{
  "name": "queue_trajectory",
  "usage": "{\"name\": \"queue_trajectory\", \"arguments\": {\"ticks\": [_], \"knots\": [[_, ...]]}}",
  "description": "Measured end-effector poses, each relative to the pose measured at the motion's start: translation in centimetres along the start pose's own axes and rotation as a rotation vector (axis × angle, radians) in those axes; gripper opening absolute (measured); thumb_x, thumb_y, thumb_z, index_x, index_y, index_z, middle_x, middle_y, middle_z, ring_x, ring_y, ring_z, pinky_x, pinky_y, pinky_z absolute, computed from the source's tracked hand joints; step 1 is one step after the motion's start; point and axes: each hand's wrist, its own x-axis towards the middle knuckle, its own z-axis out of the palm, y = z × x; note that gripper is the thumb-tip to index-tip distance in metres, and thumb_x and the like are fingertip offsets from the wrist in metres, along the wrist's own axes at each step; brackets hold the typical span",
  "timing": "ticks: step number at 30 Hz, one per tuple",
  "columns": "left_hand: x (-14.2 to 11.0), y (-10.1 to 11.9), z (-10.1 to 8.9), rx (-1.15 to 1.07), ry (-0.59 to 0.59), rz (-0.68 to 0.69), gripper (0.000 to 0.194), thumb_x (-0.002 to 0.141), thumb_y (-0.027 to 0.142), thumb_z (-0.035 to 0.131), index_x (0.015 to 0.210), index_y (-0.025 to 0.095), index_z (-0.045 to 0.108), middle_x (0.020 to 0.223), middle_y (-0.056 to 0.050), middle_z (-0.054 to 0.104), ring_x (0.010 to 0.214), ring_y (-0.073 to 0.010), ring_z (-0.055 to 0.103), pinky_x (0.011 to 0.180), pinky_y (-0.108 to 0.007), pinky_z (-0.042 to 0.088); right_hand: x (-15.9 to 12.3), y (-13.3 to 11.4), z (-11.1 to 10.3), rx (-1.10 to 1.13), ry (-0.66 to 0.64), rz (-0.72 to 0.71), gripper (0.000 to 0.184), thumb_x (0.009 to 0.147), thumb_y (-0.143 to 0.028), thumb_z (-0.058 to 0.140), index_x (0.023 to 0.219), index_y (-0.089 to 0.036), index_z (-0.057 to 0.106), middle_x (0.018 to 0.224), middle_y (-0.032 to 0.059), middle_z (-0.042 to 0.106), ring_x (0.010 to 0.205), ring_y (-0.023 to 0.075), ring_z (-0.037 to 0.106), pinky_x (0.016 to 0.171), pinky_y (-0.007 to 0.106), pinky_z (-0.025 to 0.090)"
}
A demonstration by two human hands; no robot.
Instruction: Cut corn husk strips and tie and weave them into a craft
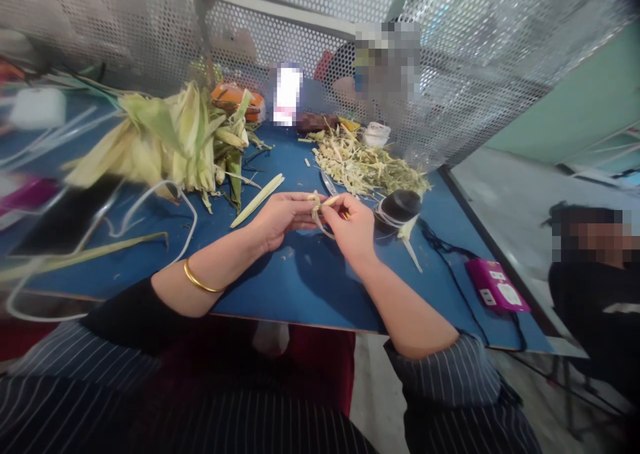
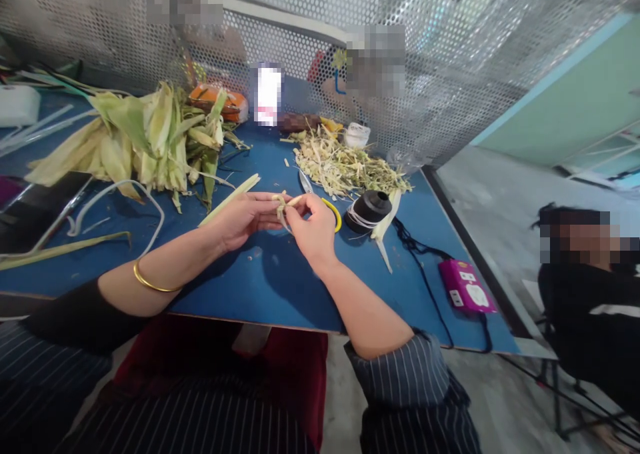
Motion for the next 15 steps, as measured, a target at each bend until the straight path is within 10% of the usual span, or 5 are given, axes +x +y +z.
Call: {"name": "queue_trajectory", "arguments": {"ticks": [10, 15], "knots": [[-0.1, 0.3, 0.5, 0.120, 0.095, 0.026, 0.020, 0.074, 0.020, 0.069, 0.093, 0.012, 0.072, 0.079, -0.008, 0.070, 0.062, -0.0116, 0.065, 0.056, -0.021, 0.051, 0.0, 0.7, -0.1, -0.043, -0.032, 0.013, 0.005, 0.077, -0.022, 0.057, 0.077, -0.018, 0.059, 0.068, -0.0004, 0.059, 0.060, 0.0125, 0.053, 0.058, 0.026, 0.044], [0.2, 0.4, -0.1, 0.060, 0.148, 0.017, 0.016, 0.074, 0.018, 0.067, 0.089, 0.014, 0.069, 0.081, -0.009, 0.071, 0.061, -0.0115, 0.064, 0.046, -0.019, 0.043, 0.5, 0.1, -1.3, -0.419, 0.016, -0.413, 0.026, 0.079, -0.014, 0.057, 0.104, -0.021, 0.060, 0.102, 0.0074, 0.061, 0.096, 0.0203, 0.057, 0.084, 0.037, 0.044]]}}
